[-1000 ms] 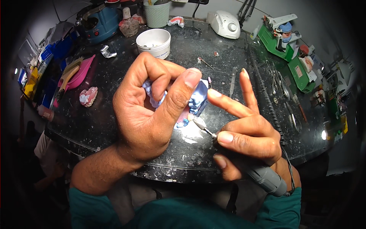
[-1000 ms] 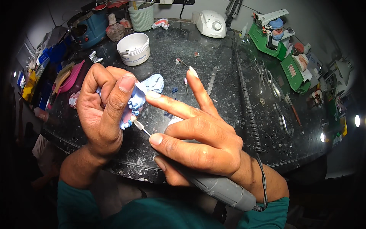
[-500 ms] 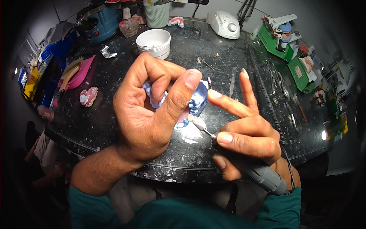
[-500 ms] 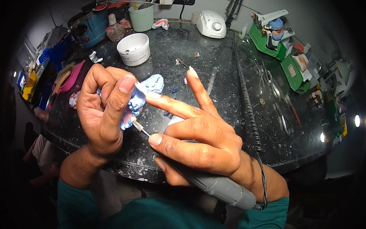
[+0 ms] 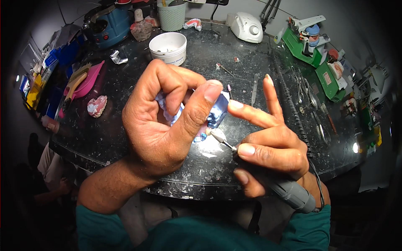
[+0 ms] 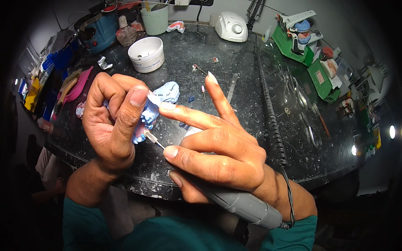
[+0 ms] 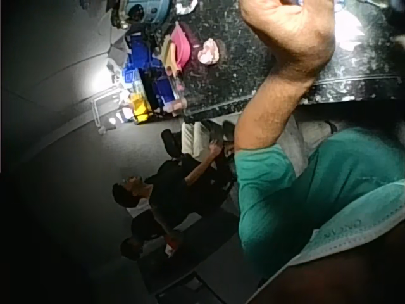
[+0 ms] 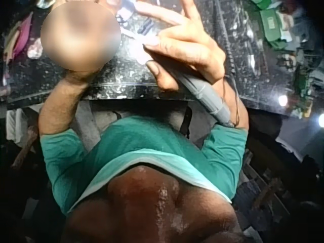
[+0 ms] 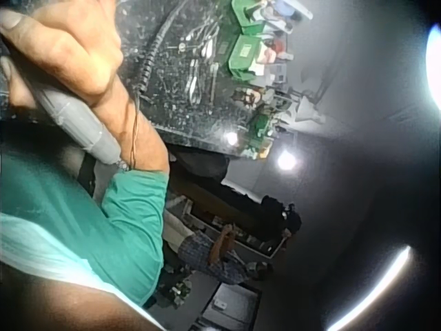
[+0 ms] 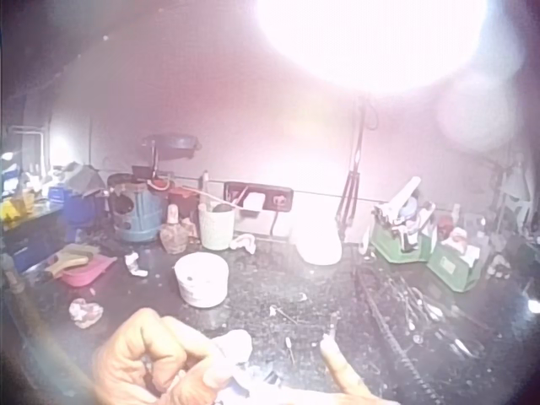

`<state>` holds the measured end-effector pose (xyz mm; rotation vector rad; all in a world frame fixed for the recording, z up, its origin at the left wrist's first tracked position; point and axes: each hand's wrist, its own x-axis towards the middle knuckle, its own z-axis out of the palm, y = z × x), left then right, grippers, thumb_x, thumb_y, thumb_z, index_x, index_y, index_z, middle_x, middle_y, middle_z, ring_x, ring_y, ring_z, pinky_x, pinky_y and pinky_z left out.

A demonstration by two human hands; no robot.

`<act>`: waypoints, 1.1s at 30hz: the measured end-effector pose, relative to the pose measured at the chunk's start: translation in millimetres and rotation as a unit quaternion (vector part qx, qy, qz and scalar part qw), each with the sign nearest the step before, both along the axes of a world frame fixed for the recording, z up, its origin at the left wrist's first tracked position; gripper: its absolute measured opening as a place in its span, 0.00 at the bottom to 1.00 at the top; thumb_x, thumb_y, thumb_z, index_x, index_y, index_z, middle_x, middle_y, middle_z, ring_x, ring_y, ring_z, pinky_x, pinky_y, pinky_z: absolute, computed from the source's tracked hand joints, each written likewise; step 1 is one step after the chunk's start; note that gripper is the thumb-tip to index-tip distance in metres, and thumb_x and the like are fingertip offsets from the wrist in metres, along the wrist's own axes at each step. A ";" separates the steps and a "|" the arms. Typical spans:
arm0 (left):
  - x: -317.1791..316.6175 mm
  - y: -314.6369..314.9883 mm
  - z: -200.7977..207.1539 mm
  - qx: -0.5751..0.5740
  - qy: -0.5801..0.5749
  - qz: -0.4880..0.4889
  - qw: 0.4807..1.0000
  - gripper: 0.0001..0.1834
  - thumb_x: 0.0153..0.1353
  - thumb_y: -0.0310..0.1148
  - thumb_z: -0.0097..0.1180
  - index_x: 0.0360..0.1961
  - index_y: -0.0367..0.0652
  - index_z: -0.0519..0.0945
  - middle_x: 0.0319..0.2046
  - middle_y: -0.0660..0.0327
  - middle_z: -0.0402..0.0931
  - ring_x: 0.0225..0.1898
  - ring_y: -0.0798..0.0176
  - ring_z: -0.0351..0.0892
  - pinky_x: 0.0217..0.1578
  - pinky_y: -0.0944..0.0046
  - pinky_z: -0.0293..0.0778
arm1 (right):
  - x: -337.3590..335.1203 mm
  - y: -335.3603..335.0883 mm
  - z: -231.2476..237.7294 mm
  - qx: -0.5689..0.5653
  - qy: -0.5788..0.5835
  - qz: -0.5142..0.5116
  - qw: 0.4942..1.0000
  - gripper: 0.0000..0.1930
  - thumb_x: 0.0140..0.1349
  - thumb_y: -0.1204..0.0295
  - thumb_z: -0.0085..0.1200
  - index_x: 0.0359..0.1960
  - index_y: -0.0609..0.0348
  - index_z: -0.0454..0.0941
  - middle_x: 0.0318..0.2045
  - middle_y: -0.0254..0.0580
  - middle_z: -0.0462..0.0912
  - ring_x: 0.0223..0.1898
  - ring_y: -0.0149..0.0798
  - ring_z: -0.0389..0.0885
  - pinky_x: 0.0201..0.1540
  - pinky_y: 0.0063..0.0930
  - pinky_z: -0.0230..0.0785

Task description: The person assembles a dental prosthesis by fitting small blue and white plastic components onto a mold. They use a rotary tool to grind and shape the plastic parts for a precise fit, then repeatedly inspect the assembly by pressing the pieces together and turning the object over.

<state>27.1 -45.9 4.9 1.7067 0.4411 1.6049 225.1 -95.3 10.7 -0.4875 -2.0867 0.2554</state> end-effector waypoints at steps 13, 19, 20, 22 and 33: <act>0.7 -0.5 0.4 -0.014 -0.008 -0.012 1.000 0.15 0.68 0.23 0.57 0.28 0.45 0.64 0.31 0.59 0.75 0.25 0.80 0.63 0.25 0.77 0.62 | 1.4 -0.5 -0.1 0.004 0.012 -0.001 1.000 0.18 0.59 0.69 0.67 0.47 0.55 0.74 0.34 0.39 0.77 0.53 0.65 0.82 0.69 0.83 0.35; 0.2 -0.3 -0.1 -0.011 -0.007 -0.006 1.000 0.15 0.68 0.23 0.57 0.28 0.45 0.64 0.30 0.60 0.75 0.24 0.80 0.62 0.24 0.78 0.61 | 0.3 0.4 -0.7 0.008 0.000 -0.008 1.000 0.18 0.58 0.69 0.67 0.47 0.55 0.74 0.34 0.39 0.78 0.54 0.65 0.82 0.70 0.82 0.35; -0.3 -0.4 0.2 -0.011 -0.003 -0.006 1.000 0.15 0.68 0.23 0.57 0.29 0.45 0.64 0.30 0.60 0.75 0.24 0.80 0.62 0.24 0.78 0.61 | 0.2 0.5 -0.2 0.008 -0.001 -0.007 1.000 0.18 0.58 0.69 0.67 0.47 0.55 0.74 0.34 0.39 0.78 0.54 0.65 0.82 0.70 0.82 0.35; -0.2 -1.3 1.5 -0.013 -0.004 -0.010 1.000 0.15 0.68 0.23 0.57 0.29 0.45 0.64 0.30 0.59 0.75 0.24 0.80 0.62 0.24 0.78 0.61 | 1.0 0.2 0.5 0.008 0.001 -0.004 1.000 0.18 0.58 0.69 0.68 0.46 0.55 0.75 0.34 0.39 0.78 0.54 0.65 0.82 0.70 0.81 0.34; -2.0 2.6 -1.2 0.058 0.034 0.042 0.997 0.15 0.68 0.23 0.57 0.29 0.45 0.64 0.30 0.59 0.75 0.24 0.80 0.63 0.24 0.77 0.62 | 1.1 2.0 -0.8 0.018 0.011 -0.010 1.000 0.17 0.59 0.66 0.67 0.46 0.56 0.74 0.33 0.40 0.79 0.53 0.64 0.83 0.70 0.81 0.35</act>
